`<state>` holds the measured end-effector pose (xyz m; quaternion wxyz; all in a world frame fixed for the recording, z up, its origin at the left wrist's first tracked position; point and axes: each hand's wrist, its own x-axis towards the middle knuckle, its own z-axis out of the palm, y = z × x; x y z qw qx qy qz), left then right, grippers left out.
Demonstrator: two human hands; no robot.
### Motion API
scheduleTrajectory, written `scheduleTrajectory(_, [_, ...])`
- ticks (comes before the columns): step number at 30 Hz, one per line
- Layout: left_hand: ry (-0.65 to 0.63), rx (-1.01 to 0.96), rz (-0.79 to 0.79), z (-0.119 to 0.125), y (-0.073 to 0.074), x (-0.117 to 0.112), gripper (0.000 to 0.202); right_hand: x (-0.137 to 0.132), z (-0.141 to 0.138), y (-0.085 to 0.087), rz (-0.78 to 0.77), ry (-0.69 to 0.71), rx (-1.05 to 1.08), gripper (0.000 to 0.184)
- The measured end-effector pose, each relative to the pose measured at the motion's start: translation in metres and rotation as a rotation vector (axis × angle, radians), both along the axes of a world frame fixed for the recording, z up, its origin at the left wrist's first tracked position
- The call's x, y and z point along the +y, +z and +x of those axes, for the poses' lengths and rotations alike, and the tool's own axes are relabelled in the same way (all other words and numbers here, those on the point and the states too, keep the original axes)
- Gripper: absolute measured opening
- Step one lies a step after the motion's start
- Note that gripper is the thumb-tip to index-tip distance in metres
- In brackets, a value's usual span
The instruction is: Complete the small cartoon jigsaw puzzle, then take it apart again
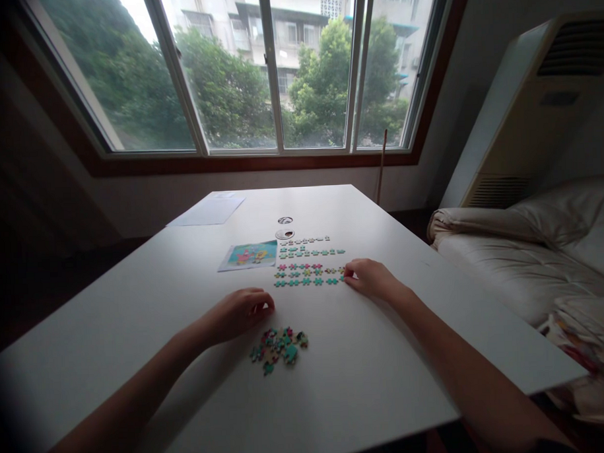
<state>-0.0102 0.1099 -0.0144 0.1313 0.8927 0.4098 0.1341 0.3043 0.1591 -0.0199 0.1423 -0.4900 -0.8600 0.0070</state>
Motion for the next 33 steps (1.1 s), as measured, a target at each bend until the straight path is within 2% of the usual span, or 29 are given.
scheduleTrajectory(10, [0.004, 0.018, 0.006, 0.000, -0.005, 0.002, 0.016, -0.002, -0.025, -0.013, 0.124, 0.192, 0.061, 0.012])
scheduleTrajectory(17, [-0.032, -0.021, -0.043, -0.004, 0.001, 0.001, 0.018, 0.002, -0.012, -0.008, 0.120, 0.132, 0.060, 0.013])
scheduleTrajectory(23, [-0.123, -0.022, -0.194, -0.008, 0.012, -0.005, 0.017, 0.005, -0.002, -0.007, 0.037, 0.075, 0.008, 0.015])
scheduleTrajectory(28, [-0.176, -0.039, -0.273, -0.001, 0.019, -0.013, 0.021, 0.001, -0.007, -0.003, 0.068, 0.078, 0.037, 0.014])
scheduleTrajectory(33, [-0.188, -0.025, -0.283, 0.007, 0.019, -0.017, 0.026, -0.009, -0.022, 0.001, 0.104, 0.133, 0.060, 0.013])
